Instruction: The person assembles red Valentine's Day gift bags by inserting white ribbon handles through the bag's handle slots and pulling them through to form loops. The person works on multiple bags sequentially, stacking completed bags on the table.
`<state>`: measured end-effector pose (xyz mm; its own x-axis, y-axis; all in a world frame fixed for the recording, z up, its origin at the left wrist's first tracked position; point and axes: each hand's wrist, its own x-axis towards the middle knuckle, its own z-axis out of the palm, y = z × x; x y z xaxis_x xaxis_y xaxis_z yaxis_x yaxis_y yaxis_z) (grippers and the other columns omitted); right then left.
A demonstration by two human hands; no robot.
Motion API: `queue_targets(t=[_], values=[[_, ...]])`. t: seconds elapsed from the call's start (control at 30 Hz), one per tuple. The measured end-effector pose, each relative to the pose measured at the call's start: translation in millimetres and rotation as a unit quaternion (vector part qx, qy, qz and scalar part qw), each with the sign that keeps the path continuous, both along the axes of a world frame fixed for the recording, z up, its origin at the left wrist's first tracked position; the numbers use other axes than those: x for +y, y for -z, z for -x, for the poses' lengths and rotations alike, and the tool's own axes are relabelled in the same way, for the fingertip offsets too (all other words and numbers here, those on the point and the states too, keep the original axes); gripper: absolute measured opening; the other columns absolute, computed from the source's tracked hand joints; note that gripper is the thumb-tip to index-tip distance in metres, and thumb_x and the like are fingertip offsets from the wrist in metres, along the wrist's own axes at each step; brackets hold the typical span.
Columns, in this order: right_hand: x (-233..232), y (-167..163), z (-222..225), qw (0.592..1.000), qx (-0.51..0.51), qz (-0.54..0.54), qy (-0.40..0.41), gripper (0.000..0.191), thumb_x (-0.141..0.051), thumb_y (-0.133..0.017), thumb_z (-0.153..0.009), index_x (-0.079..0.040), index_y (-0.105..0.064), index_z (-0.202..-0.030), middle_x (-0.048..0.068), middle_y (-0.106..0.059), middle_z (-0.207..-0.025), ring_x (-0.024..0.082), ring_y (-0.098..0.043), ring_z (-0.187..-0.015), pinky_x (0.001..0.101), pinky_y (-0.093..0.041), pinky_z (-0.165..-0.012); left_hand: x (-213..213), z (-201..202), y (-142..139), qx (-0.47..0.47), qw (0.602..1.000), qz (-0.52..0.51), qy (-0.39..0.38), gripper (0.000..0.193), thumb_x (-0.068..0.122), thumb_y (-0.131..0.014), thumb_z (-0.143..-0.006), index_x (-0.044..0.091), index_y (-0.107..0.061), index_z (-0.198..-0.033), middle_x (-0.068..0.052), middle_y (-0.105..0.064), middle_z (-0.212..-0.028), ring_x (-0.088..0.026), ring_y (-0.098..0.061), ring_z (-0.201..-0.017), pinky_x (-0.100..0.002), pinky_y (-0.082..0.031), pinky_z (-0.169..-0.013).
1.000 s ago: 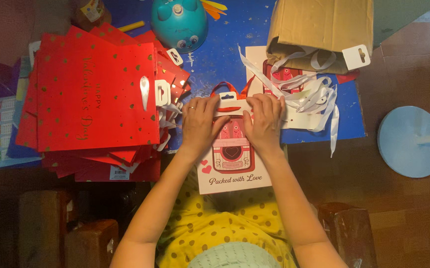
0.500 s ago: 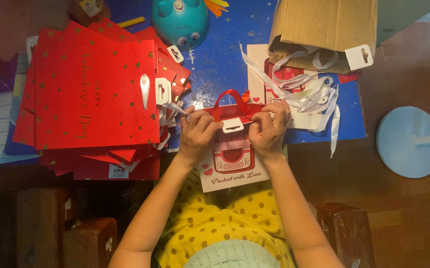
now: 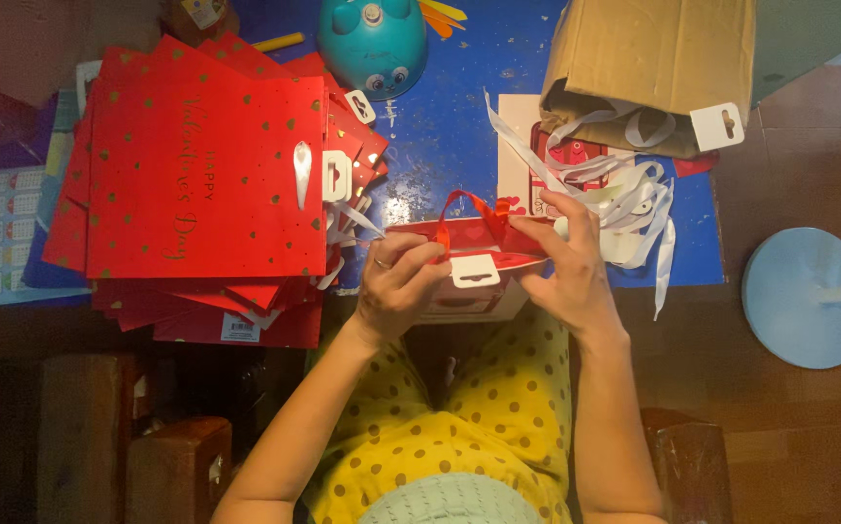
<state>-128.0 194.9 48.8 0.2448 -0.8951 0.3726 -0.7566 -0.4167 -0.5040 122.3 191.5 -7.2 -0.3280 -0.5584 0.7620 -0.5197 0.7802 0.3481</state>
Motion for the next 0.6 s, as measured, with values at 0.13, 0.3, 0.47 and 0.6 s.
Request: queue_targets(t=[0.13, 0.3, 0.47, 0.6], values=[[16, -25, 3, 0.996, -0.062, -0.065, -0.028, 0.074, 0.007, -0.069, -0.069, -0.013, -0.061, -0.140, 0.011, -0.055, -0.141, 0.032, -0.059, -0.131, 0.0371, -0.051, -0.107, 13, -7, -23, -0.028, 0.999, 0.014, 0.007, 0.018, 0.007, -0.077, -0.082, 0.012, -0.073, -0.099, 0.001, -0.073, -0.117, -0.023, -0.062, -0.111, -0.039, -0.045, -0.096], [31, -45, 1, 0.990, -0.093, -0.102, -0.043, 0.080, 0.012, -0.061, -0.062, -0.010, -0.060, -0.139, 0.011, -0.059, -0.136, 0.028, -0.064, -0.124, 0.0328, -0.056, -0.095, 26, -13, -50, -0.070, 0.997, 0.009, -0.020, 0.017, 0.004, -0.074, -0.081, 0.014, -0.071, -0.094, 0.005, -0.074, -0.103, -0.021, -0.062, -0.119, -0.051, -0.033, -0.116], [43, -61, -1, 0.987, -0.067, -0.124, -0.071, 0.059, 0.005, -0.069, -0.069, -0.012, -0.068, -0.126, 0.012, -0.060, -0.133, 0.026, -0.068, -0.115, 0.0331, -0.058, -0.088, 33, -19, -63, -0.123, 0.992, -0.010, -0.023, 0.012, 0.006, -0.074, -0.086, 0.015, -0.067, -0.090, 0.006, -0.072, -0.096, -0.020, -0.061, -0.127, -0.056, -0.025, -0.123], [56, -71, 2, 0.995, 0.029, -0.071, -0.064, 0.043, -0.004, -0.079, -0.070, -0.012, -0.073, -0.111, 0.010, -0.067, -0.118, 0.029, -0.068, -0.113, 0.0378, -0.055, -0.094, 46, -21, -66, -0.138, 0.988, 0.070, -0.014, 0.009, 0.013, -0.075, -0.094, 0.015, -0.066, -0.095, 0.004, -0.074, -0.102, -0.019, -0.059, -0.129, -0.055, -0.024, -0.124]])
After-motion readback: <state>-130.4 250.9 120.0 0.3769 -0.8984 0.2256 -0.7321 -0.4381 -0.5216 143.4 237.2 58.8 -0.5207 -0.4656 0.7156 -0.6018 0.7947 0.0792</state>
